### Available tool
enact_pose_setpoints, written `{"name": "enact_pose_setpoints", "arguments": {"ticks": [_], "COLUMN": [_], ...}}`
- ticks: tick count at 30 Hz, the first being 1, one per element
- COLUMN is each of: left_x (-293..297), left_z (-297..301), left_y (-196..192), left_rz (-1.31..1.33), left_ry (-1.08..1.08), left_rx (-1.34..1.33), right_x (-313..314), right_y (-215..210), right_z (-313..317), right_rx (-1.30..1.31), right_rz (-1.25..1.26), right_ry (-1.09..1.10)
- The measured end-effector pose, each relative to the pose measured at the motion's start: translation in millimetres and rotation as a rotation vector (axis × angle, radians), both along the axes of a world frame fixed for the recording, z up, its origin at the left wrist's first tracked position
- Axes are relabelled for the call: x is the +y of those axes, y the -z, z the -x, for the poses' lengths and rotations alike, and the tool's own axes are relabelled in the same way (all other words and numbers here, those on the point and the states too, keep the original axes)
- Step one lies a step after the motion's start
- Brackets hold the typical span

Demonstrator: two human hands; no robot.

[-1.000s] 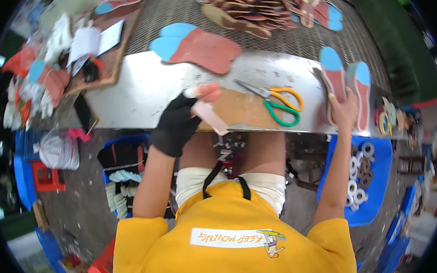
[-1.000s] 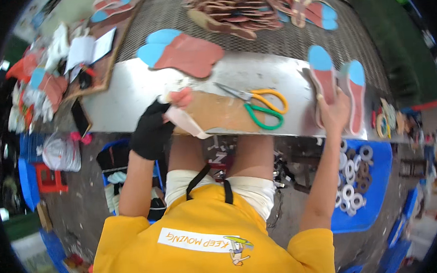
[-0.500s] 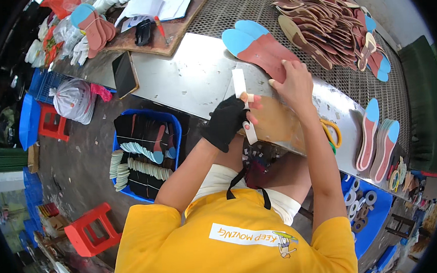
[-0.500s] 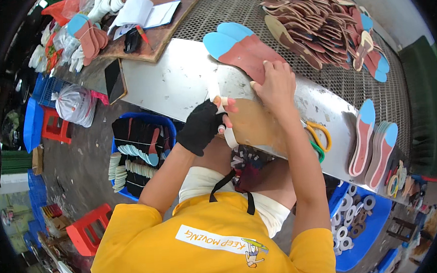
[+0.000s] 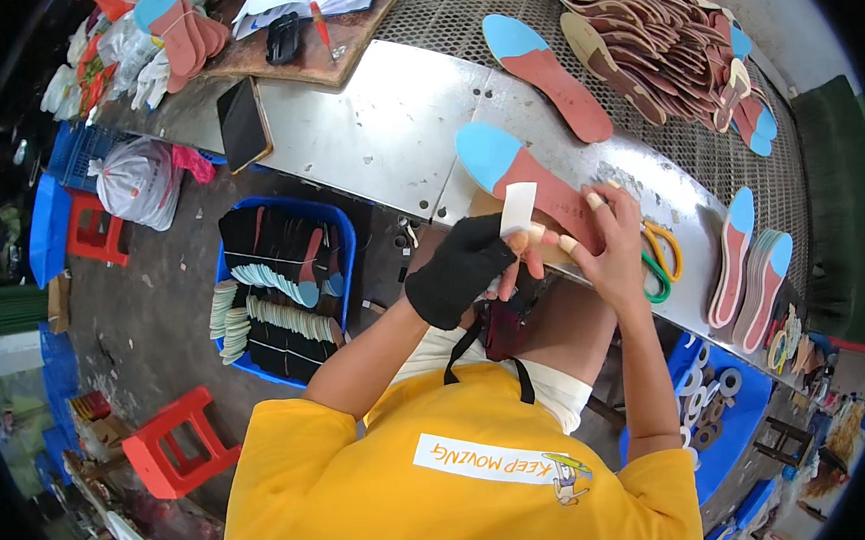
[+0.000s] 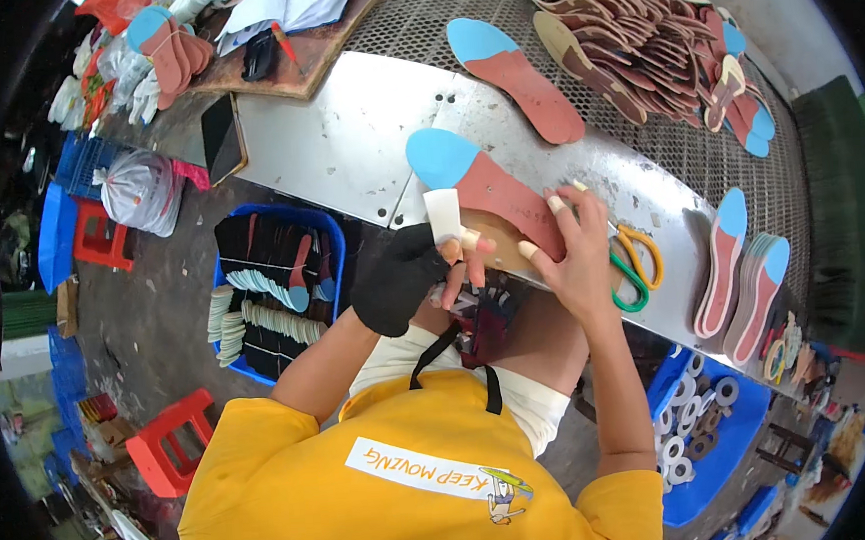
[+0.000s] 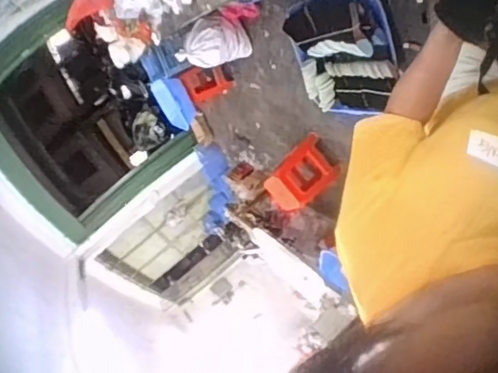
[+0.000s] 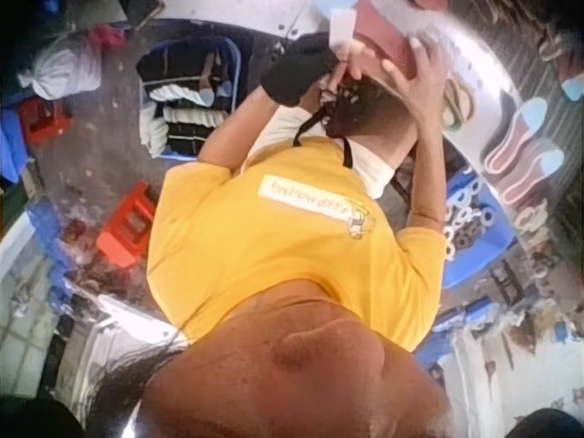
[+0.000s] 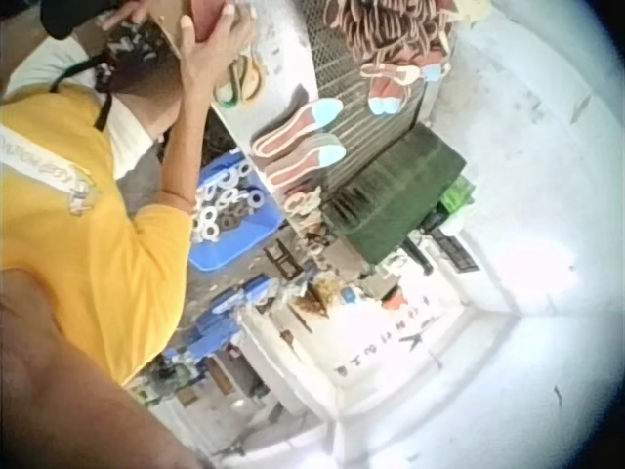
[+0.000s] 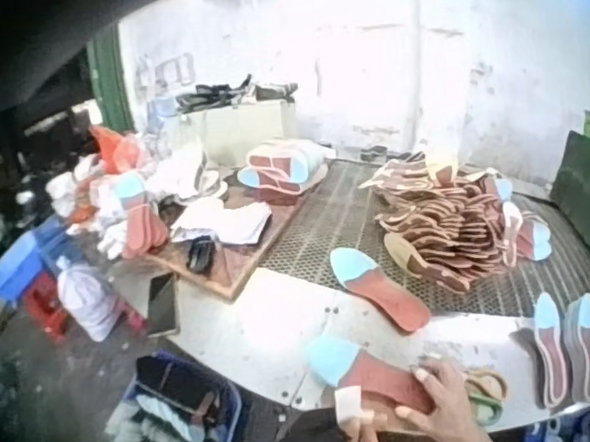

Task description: Applying adhesive tape to shoe insoles and trimming the excess with scissors.

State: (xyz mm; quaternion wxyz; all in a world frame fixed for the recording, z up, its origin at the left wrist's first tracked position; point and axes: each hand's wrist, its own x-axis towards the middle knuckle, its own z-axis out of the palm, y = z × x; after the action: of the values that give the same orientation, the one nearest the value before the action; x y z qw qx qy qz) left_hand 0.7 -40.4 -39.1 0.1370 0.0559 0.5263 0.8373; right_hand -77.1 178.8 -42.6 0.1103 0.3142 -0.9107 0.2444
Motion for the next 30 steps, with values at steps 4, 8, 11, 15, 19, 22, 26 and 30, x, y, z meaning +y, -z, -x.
{"name": "enact_pose_setpoints", "arguments": {"ticks": [4,8,11,15,19,22,26,30], "left_x": [9.0,49.3,69.7,51.8,-11.4,-27.1,-31.3,-21.3], "left_z": [2.4,-3.1,-10.9,0.1,56.3,101.6,110.6,77.3], "left_y": [19.6,42.4,44.3,7.9,1.9,-8.6,14.2,6.7], "left_rz": [-0.274,-0.912,-1.045,-0.174,1.129,1.656,1.58,1.106], "left_ry": [0.295,0.613,0.696,0.547,-0.4,-0.423,-0.29,-0.454], "left_rx": [-0.013,-0.096,-0.244,-0.224,0.618,0.907,0.73,0.632], "right_x": [-8.5,-19.1,-15.7,18.8,87.4,85.5,71.3,62.1], "right_y": [-7.4,-5.7,7.2,-2.6,-24.8,-21.1,-13.7,-26.6], "right_z": [-15.6,-27.2,-35.1,-41.1,-30.1,-24.5,-20.1,-20.8], "right_rx": [-0.336,-1.498,-1.22,-0.917,-0.792,-0.812,-0.801,-0.832], "right_rz": [0.407,1.152,1.326,1.367,1.299,1.138,0.946,0.765], "right_ry": [-0.028,-0.399,-0.645,-0.409,-0.282,0.012,0.061,0.16]}}
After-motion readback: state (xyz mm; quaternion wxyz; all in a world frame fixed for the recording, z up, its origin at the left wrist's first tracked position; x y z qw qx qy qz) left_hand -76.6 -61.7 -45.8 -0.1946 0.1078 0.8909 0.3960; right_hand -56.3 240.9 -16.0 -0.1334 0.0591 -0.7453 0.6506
